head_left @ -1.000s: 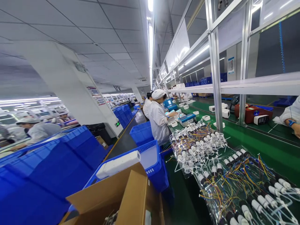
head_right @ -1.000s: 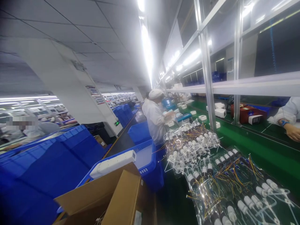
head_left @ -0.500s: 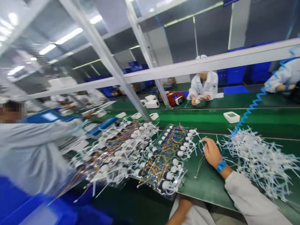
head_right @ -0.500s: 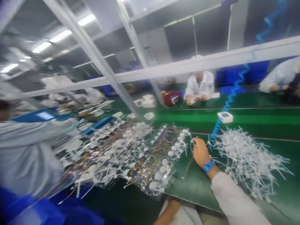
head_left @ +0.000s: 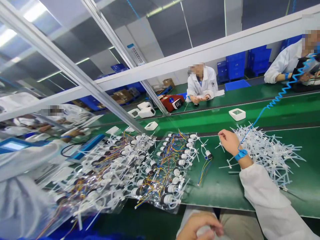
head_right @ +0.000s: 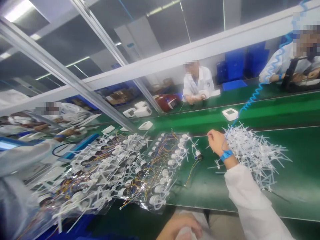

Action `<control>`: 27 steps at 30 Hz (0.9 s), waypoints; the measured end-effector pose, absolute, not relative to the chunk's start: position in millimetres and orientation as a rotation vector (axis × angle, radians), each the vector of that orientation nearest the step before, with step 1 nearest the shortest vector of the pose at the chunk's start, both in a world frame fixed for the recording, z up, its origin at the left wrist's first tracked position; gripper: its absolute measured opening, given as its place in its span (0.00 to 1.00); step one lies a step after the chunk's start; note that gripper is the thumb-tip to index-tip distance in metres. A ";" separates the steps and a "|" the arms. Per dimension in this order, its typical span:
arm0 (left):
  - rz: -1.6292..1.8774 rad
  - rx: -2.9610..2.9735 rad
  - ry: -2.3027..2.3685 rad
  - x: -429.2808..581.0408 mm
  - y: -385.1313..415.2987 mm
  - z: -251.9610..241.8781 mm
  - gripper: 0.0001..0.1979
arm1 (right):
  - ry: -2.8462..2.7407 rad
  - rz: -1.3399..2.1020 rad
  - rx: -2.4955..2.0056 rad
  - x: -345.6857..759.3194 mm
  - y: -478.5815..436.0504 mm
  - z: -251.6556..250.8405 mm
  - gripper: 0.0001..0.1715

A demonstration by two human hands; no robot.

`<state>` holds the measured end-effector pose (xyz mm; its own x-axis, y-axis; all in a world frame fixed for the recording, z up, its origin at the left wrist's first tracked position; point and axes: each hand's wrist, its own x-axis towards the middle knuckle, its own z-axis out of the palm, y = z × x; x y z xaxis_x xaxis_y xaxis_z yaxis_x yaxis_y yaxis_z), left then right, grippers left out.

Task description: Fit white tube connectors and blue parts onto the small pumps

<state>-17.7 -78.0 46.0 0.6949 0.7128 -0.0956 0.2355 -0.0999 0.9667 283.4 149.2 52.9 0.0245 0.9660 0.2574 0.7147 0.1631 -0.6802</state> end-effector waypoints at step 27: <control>1.193 1.794 1.310 56.5 17.2 0.2 0.14 | -1.545 0.693 -1.541 288.4 148.4 43.2 0.10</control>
<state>56.5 17.2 0.2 0.1044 0.9456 0.3083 0.3954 -0.3239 0.8595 288.4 148.4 43.2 0.0929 0.9811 0.1699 0.5256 0.0966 -0.8452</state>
